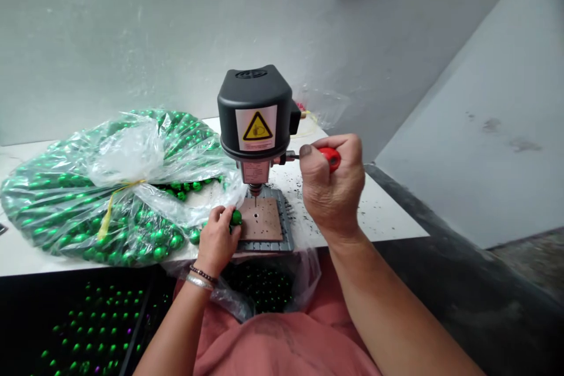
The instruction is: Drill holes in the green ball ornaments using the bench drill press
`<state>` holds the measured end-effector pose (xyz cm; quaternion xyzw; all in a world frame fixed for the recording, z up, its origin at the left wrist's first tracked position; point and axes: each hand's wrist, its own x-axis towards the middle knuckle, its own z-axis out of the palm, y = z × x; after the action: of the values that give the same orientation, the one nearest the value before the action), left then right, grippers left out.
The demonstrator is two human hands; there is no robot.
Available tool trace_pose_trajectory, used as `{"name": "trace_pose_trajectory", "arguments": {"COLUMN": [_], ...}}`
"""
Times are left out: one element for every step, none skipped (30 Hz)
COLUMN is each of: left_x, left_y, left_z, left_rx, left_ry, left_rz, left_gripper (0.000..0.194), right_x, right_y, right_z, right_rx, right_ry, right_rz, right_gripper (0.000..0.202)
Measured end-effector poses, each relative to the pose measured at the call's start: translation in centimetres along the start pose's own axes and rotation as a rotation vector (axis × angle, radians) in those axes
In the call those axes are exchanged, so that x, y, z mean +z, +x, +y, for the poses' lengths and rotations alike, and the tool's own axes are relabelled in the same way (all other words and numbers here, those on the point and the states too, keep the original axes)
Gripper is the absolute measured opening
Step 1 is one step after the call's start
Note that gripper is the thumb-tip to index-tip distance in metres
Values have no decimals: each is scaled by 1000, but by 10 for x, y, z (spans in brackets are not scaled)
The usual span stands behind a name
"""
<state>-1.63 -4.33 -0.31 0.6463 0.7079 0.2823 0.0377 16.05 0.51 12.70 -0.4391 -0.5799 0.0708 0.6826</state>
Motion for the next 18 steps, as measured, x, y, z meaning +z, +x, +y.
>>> {"name": "trace_pose_trajectory", "arguments": {"left_x": [3,4,4,3,1,-1,-4,-7,-10,-11,-12,-13,-12,-11,-11,-10,-10,-10], "left_y": [1,1,1,1,0,-1,-2,-3,-4,-3,-3,-2,0,2,4,5,6,7], "left_z": [0,1,3,4,5,6,7,7,7,7,7,7,8,8,8,8,9,9], "left_rx": [22,39,54,70,87,104,117,125,129,128,118,101,79,54,26,-2,-29,-48], "left_ry": [97,171,223,256,271,267,248,217,176,127,73,19,-30,-69,-94,-103,-102,-99], "left_rz": [-23,-53,-86,-118,-150,-182,-212,-239,-266,-288,-301,-307,-309,-311,-314,-320,-328,-338], "left_gripper": [43,43,44,46,48,50,51,50,48,46,45,43,43,42,42,44,46,47], "right_x": [0,0,0,0,-1,-1,-1,-2,-2,-2,-2,-2,-2,-2,-2,-2,-2,-2], "right_y": [0,0,0,0,0,-1,-1,-1,-2,-2,-2,-3,-3,-3,-3,-3,-2,-2], "right_z": [0,0,1,1,1,2,2,3,3,3,3,3,3,2,2,3,3,3], "right_rx": [5,8,12,13,13,13,13,13,13,12,10,8,8,10,14,18,21,23], "right_ry": [5,8,10,13,16,19,21,22,23,24,26,30,32,32,30,27,23,20], "right_rz": [-3,-9,-15,-22,-31,-38,-44,-48,-49,-47,-44,-39,-36,-34,-34,-36,-39,-42], "right_gripper": [17,17,18,19,19,20,20,20,20,20,19,19,20,20,20,20,21,21]}}
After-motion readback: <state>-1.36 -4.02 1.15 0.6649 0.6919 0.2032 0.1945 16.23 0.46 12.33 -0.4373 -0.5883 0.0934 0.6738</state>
